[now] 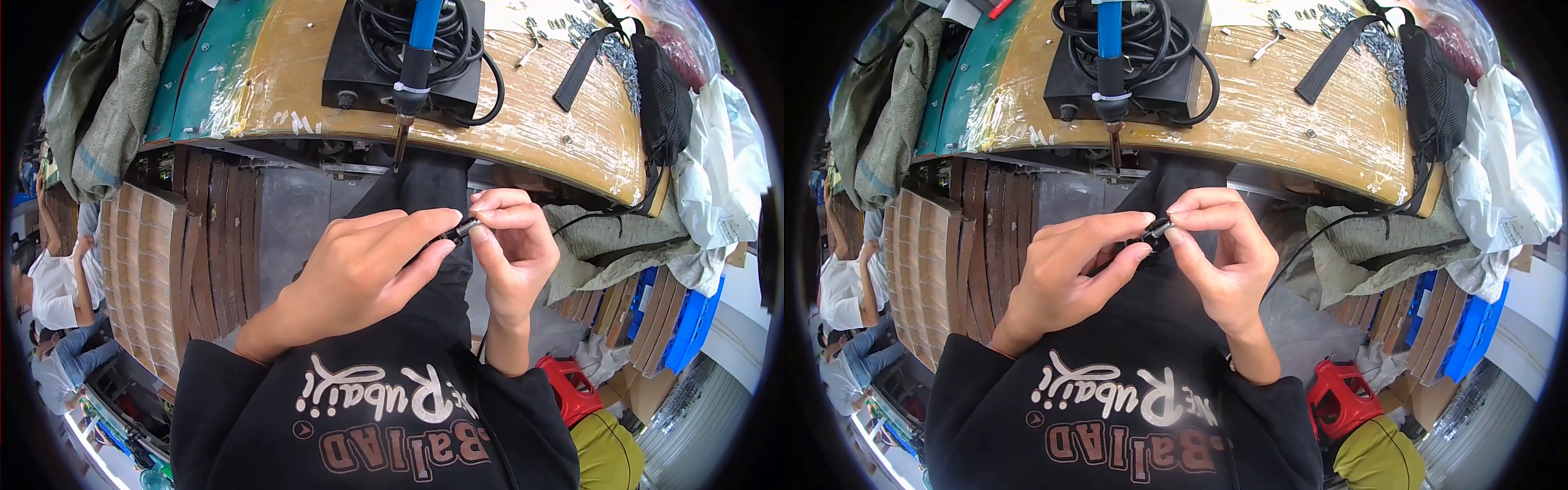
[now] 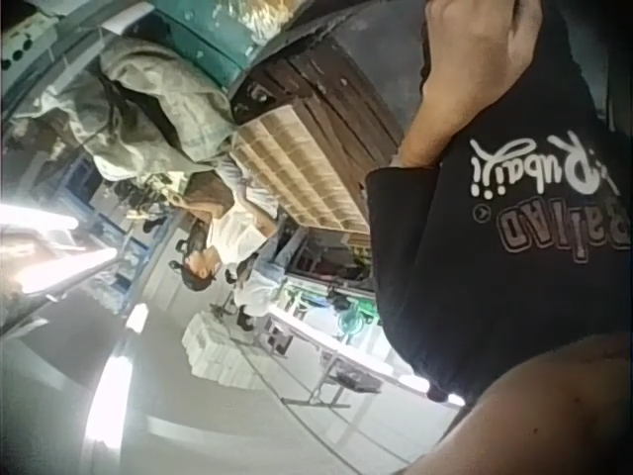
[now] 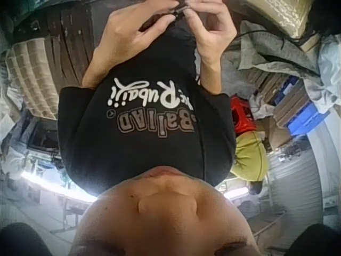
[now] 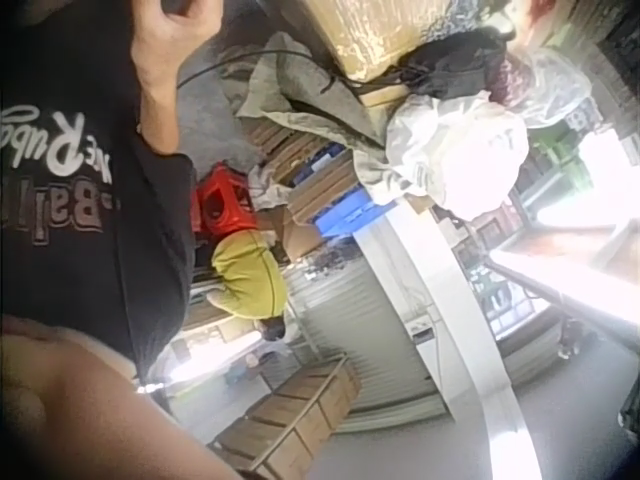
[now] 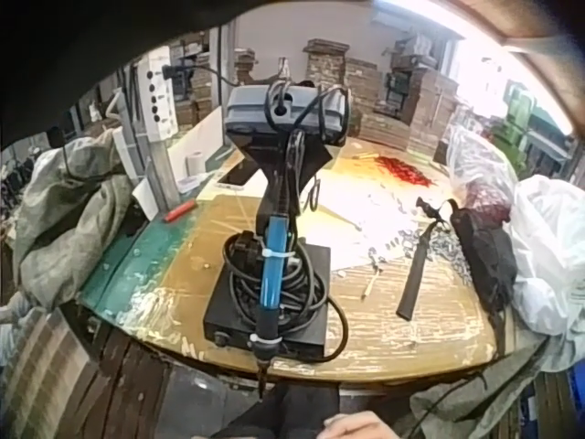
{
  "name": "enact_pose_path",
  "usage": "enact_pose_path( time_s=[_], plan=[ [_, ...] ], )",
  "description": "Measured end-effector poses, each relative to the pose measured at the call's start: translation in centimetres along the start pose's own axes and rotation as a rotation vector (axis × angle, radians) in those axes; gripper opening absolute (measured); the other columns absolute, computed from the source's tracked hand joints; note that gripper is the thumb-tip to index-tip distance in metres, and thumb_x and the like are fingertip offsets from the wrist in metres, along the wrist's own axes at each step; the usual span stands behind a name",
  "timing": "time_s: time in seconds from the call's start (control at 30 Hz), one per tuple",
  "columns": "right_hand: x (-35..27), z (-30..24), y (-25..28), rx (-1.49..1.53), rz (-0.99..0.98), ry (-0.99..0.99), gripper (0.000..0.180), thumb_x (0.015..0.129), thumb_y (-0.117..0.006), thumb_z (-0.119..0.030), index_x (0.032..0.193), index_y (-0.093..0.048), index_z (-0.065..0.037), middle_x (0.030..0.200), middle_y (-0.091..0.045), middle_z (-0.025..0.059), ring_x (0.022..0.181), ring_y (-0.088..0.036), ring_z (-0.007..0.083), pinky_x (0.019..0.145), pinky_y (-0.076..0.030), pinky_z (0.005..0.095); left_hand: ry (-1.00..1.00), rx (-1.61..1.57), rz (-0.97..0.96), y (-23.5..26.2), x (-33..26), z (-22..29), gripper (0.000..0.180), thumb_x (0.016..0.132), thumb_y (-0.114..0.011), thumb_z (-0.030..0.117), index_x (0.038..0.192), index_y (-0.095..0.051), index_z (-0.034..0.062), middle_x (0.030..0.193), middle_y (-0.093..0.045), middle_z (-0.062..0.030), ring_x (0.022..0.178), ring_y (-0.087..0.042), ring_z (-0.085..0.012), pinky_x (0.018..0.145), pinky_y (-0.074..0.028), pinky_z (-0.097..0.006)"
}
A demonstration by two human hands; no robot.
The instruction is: The person repeatedly picks up a plastic chassis and a small metal piece, inserts the metal piece into the chassis by hand, and fastens it using a stationary heat tool before setting it aside.
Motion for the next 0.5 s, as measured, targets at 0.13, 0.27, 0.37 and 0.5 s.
enact_pose_path(
  time_s=[0.13, 0.27, 0.37, 0.5],
  plan=[
    [0.3, 0.3, -0.1, -0.048, -0.038, -0.022, 0.016, 0.068, -0.059, 0.011, 0.082, -0.056, 0.002, 0.09, -0.055, 0.0129, 0.082, -0.053, 0.0158, 0.075, -0.041, 0.0256, 0.015, -0.004, -0.023, -0.2, -0.2, -0.5, 0.025, 0.07, -0.064, -0.004, 0.095, -0.058, -0.0003, 0.07, -0.059, -0.0056, 0.046, -0.047, -0.0075, 0.041, -0.036, -0.02],
    [0.3, 0.9, -0.7, -0.046, -0.118, -0.152, 0.019, 0.069, -0.059, 0.008, 0.086, -0.057, 0.003, 0.09, -0.056, 0.0116, 0.08, -0.054, 0.0148, 0.074, -0.042, 0.0255, -0.003, 0.009, -0.017, -0.2, -0.5, -0.8, 0.026, 0.07, -0.065, -0.003, 0.094, -0.058, -0.0002, 0.071, -0.06, -0.0061, 0.046, -0.047, -0.0078, 0.04, -0.036, -0.021],
    [0.1, 1.2, -0.6, -0.171, -0.183, -0.191, 0.019, 0.068, -0.06, 0.005, 0.087, -0.059, 0.003, 0.084, -0.059, 0.0102, 0.078, -0.056, 0.0159, 0.075, -0.043, 0.0287, 0.036, -0.022, -0.094, -0.4, -0.8, -1.6, 0.023, 0.07, -0.064, -0.002, 0.092, -0.058, 0.0001, 0.072, -0.06, -0.0067, 0.051, -0.052, -0.0084, 0.044, -0.039, -0.022],
    [-0.6, 0.7, -1.0, -0.178, -0.3, -0.106, 0.017, 0.067, -0.061, 0.003, 0.084, -0.06, 0.001, 0.078, -0.062, 0.0099, 0.077, -0.058, 0.0214, 0.082, -0.042, 0.0378, 0.49, -0.746, -0.308, -3.5, -3.0, -6.9, 0.02, 0.086, -0.049, 0.019, 0.098, -0.054, 0.0029, 0.077, -0.06, -0.0035, 0.066, -0.054, -0.0079, 0.058, -0.043, -0.019]
  ],
)
Point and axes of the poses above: each hand's wrist, its own x-axis towards the middle knuckle, its own y-axis out of the back of the hand, z = x × y, the point moved 9 cm from there along x, towards the middle knuckle
